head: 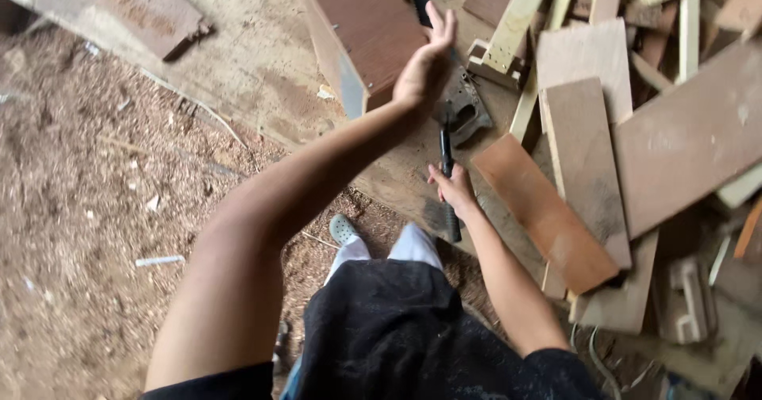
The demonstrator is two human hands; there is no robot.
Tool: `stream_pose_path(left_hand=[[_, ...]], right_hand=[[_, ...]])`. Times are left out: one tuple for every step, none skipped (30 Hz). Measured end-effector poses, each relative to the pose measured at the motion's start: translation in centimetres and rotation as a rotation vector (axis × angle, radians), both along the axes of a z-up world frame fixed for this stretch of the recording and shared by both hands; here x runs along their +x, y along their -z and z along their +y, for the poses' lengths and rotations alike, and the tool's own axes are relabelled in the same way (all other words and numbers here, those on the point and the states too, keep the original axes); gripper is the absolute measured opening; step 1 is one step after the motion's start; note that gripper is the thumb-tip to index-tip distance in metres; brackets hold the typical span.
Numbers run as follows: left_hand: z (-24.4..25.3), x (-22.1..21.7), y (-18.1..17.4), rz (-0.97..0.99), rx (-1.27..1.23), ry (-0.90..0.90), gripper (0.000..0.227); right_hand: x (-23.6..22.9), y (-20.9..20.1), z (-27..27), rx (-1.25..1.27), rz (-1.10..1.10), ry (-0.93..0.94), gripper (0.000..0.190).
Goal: The person assembles a small wooden box by positioning panels and hammering nails into place. They repeatedly reposition the box, insert nails, and strike them with a hammer to secure the sides and bottom.
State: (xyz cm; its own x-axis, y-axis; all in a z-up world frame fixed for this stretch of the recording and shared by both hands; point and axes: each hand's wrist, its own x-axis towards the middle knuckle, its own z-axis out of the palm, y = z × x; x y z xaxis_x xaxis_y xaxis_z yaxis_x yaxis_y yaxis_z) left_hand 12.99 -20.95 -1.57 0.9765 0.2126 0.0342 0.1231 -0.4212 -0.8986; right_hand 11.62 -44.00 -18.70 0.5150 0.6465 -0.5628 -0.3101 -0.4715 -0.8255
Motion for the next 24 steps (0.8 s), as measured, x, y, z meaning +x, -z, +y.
stream_pose_path(left_hand=[[-0.7, 1.1, 0.7, 0.045, 0.054, -0.039, 0.057], [-1.2, 2.2, 1.4, 0.091, 0.107, -0.077, 0.056], [-2.3, 3.1, 2.3, 0.166, 0.138, -0.095, 0.059], [-3.8, 3.7, 3.2, 0.242, 0.168, -0.113, 0.063], [-4.5, 4.4, 3.9, 0.311, 0.205, -0.118, 0.067], [-4.8, 4.6, 4.7, 0.359, 0.221, -0.129, 0.066], [-5.3, 4.8, 5.8, 0.347, 0.182, -0.132, 0.065], [-5.6, 4.7, 6.9, 0.342, 0.150, -0.146, 0.064], [-4.7, 4.2, 7.6, 0.329, 0.123, -0.160, 0.063], [-3.6, 3.5, 8.3, 0.313, 0.081, -0.168, 0.062], [-3.5, 2.2, 9.4, 0.311, 0.036, -0.159, 0.061], [-3.3, 1.0, 10.4, 0.313, -0.010, -0.155, 0.060], [-2.7, 0.1, 11.3, 0.312, -0.041, -0.147, 0.059], [-2.2, -0.6, 12.1, 0.314, -0.066, -0.136, 0.058], [-1.6, -1.4, 12.9, 0.313, -0.091, -0.139, 0.057], [-1.1, -2.2, 13.5, 0.313, -0.110, -0.143, 0.056], [-0.6, -2.7, 14.0, 0.312, -0.126, -0.143, 0.055], [-0.1, -3.2, 14.4, 0.310, -0.140, -0.143, 0.054], [0.0, -3.3, 15.0, 0.304, -0.152, -0.140, 0.053], [0.1, -3.3, 15.5, 0.299, -0.161, -0.142, 0.052], [0.6, -3.2, 15.7, 0.290, -0.162, -0.140, 0.051], [1.1, -2.8, 16.0, 0.287, -0.157, -0.137, 0.050], [0.4, -3.2, 16.4, 0.287, -0.181, -0.137, 0.049], [-0.4, -3.5, 16.7, 0.286, -0.199, -0.136, 0.048]], right_hand=[[0.3, 0.1, -0.4, 0.018, -0.010, -0.034, 0.022], [0.7, 0.1, -0.8, 0.036, -0.019, -0.069, 0.021], [1.1, 0.3, -1.6, 0.050, -0.021, -0.103, 0.021], [1.4, 0.5, -2.5, 0.032, 0.007, -0.123, 0.021], [1.7, 0.7, -2.9, 0.020, 0.028, -0.128, 0.020], [1.8, 0.8, -3.3, 0.008, 0.049, -0.134, 0.020], [2.4, 1.1, -4.4, 0.007, 0.052, -0.150, 0.022], [2.9, 1.4, -5.4, 0.007, 0.056, -0.166, 0.023], [3.7, 1.5, -5.2, 0.018, 0.055, -0.188, 0.025], [4.7, 1.6, -4.8, 0.026, 0.048, -0.214, 0.024], [4.9, 1.6, -5.4, 0.023, 0.055, -0.229, 0.023], [5.2, 1.7, -5.8, 0.020, 0.061, -0.245, 0.022], [5.6, 1.8, -5.7, 0.023, 0.054, -0.270, 0.025], [5.9, 1.9, -5.5, 0.027, 0.047, -0.294, 0.028], [6.3, 2.1, -5.4, 0.026, 0.040, -0.325, 0.030], [6.6, 2.3, -5.2, -0.013, 0.036, -0.354, 0.029], [6.8, 2.4, -4.9, -0.051, 0.030, -0.380, 0.028], [6.9, 2.6, -4.6, -0.088, 0.023, -0.405, 0.027], [7.1, 2.9, -4.6, -0.070, -0.097, -0.434, 0.029], [7.1, 3.2, -4.5, -0.050, -0.218, -0.463, 0.032], [7.2, 3.5, -4.0, -0.023, -0.344, -0.488, 0.035], [7.4, 3.8, -3.1, -0.022, -0.322, -0.474, 0.040], [6.9, 4.0, -3.4, -0.036, -0.284, -0.464, 0.045], [6.4, 4.1, -3.8, -0.050, -0.246, -0.454, 0.051]])
